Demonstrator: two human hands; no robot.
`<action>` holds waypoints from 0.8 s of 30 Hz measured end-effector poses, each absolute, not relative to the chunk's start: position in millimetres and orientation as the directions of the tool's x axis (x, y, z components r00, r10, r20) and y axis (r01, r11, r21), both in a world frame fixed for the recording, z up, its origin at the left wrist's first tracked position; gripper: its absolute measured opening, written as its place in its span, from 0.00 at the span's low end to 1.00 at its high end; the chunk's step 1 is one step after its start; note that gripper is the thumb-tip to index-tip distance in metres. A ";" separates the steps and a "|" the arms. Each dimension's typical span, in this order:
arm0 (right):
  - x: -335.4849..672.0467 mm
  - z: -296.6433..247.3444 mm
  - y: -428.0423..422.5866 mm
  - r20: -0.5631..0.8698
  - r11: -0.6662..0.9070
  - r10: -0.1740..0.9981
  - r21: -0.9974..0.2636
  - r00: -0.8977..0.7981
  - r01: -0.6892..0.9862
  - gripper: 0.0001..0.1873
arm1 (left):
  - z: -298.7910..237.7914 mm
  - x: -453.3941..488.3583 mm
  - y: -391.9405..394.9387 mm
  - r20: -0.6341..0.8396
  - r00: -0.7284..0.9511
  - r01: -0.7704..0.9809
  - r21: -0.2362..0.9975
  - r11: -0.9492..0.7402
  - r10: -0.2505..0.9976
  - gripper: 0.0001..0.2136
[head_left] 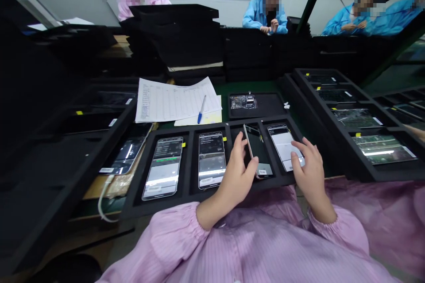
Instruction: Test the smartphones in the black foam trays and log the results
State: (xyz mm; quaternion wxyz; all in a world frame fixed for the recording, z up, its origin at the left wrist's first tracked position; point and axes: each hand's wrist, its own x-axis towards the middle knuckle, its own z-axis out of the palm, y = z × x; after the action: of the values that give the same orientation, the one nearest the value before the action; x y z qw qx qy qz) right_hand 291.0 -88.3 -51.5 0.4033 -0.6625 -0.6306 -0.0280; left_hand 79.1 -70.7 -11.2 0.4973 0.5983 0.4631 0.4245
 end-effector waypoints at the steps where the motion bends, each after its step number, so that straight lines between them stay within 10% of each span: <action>1: 291.1 -51.5 -88.4 0.545 0.120 0.813 -0.498 0.203 0.859 0.18 | -10.5 81.8 -68.8 -0.014 0.200 0.015 1.000 0.011 0.980 0.34; 6: 291.2 -51.4 -88.9 0.537 0.118 0.820 -0.495 0.196 0.861 0.19 | -6.7 88.9 -56.9 -0.359 0.186 -0.364 0.839 0.404 0.914 0.34; 11: 290.4 -51.6 -88.7 0.552 0.127 0.810 -0.495 0.198 0.859 0.18 | -7.8 91.8 -49.8 -0.351 0.272 -0.405 0.803 0.437 0.896 0.15; 16: 290.4 -50.8 -88.9 0.549 0.129 0.811 -0.504 0.202 0.854 0.18 | -6.4 87.3 -53.7 -0.355 0.228 -0.320 0.852 0.414 0.906 0.18; 20: 291.5 -50.2 -90.6 0.551 0.143 0.809 -0.521 0.203 0.842 0.18 | 7.7 53.4 -64.2 0.012 0.053 0.299 0.954 -0.027 0.999 0.28; 24: 291.4 -50.7 -91.3 0.554 0.152 0.809 -0.518 0.195 0.842 0.18 | 12.7 13.5 -70.8 0.345 -0.030 0.910 0.397 -0.117 0.938 0.30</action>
State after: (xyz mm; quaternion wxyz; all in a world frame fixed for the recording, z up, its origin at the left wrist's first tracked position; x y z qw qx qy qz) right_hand 291.4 -91.3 -50.7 0.4171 -0.6507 -0.6343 -0.0193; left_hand 13.5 -70.8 12.7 0.0256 0.6959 0.6641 0.2720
